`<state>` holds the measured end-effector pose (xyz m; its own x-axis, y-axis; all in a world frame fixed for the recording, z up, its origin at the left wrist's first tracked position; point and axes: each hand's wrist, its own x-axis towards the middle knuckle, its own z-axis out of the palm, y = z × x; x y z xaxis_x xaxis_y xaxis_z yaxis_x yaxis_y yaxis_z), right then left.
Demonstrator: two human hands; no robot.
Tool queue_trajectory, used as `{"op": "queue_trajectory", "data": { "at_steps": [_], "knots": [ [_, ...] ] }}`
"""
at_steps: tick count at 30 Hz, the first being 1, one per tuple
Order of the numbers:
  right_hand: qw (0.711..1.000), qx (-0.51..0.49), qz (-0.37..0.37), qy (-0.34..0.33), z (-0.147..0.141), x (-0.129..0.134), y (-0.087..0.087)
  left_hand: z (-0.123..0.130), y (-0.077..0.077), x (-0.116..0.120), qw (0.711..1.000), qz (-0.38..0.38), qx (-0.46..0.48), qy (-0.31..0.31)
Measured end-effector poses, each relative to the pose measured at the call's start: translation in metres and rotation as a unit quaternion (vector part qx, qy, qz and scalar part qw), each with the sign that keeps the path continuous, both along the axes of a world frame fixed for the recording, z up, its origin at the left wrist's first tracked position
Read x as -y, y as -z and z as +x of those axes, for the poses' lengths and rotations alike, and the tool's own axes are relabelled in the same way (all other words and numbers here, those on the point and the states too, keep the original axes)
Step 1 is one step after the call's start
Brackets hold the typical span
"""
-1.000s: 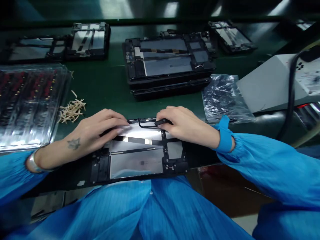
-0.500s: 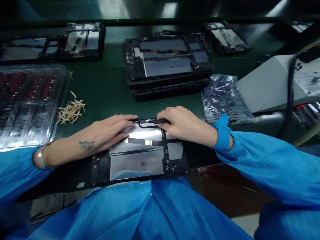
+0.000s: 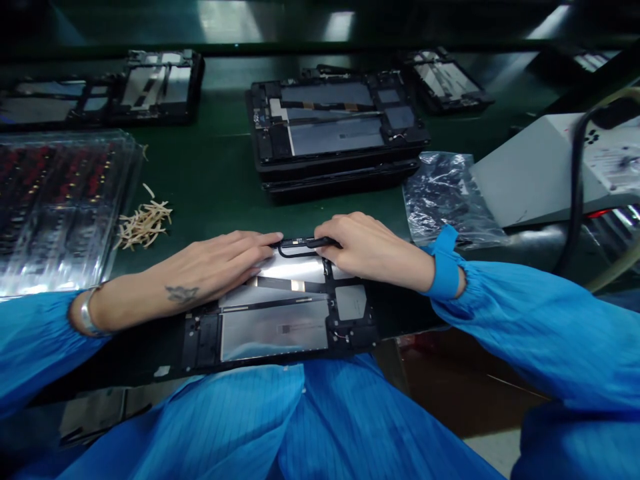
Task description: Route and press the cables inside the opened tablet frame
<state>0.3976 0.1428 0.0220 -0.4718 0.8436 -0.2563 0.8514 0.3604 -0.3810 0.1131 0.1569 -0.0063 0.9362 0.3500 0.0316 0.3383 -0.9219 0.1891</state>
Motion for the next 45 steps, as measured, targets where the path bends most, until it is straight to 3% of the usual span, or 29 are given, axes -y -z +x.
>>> {"op": "queue_trajectory", "data": {
  "at_steps": [15, 23, 29, 40, 45],
  "knots": [
    [0.997, -0.072, 0.004, 0.008, 0.007, 0.002, 0.001, 0.011, -0.002, -0.001, 0.983, 0.176, 0.003, 0.051],
    [0.996, -0.063, 0.052, 0.032, 0.003, 0.006, 0.002, 0.003, -0.004, -0.006, 0.995, 0.075, 0.045, 0.045],
    [0.997, -0.02, 0.07, 0.01, 0.0, 0.007, 0.003, 0.004, -0.005, -0.007, 0.993, 0.103, -0.01, 0.053],
    [0.999, 0.007, 0.048, 0.012, -0.004, 0.006, 0.001, 0.003, 0.0, -0.005, 0.985, 0.156, 0.01, 0.067],
    [0.999, 0.014, 0.042, 0.014, -0.005, 0.006, -0.001, 0.006, -0.001, -0.003, 0.963, 0.246, 0.023, 0.106]
  ]
}}
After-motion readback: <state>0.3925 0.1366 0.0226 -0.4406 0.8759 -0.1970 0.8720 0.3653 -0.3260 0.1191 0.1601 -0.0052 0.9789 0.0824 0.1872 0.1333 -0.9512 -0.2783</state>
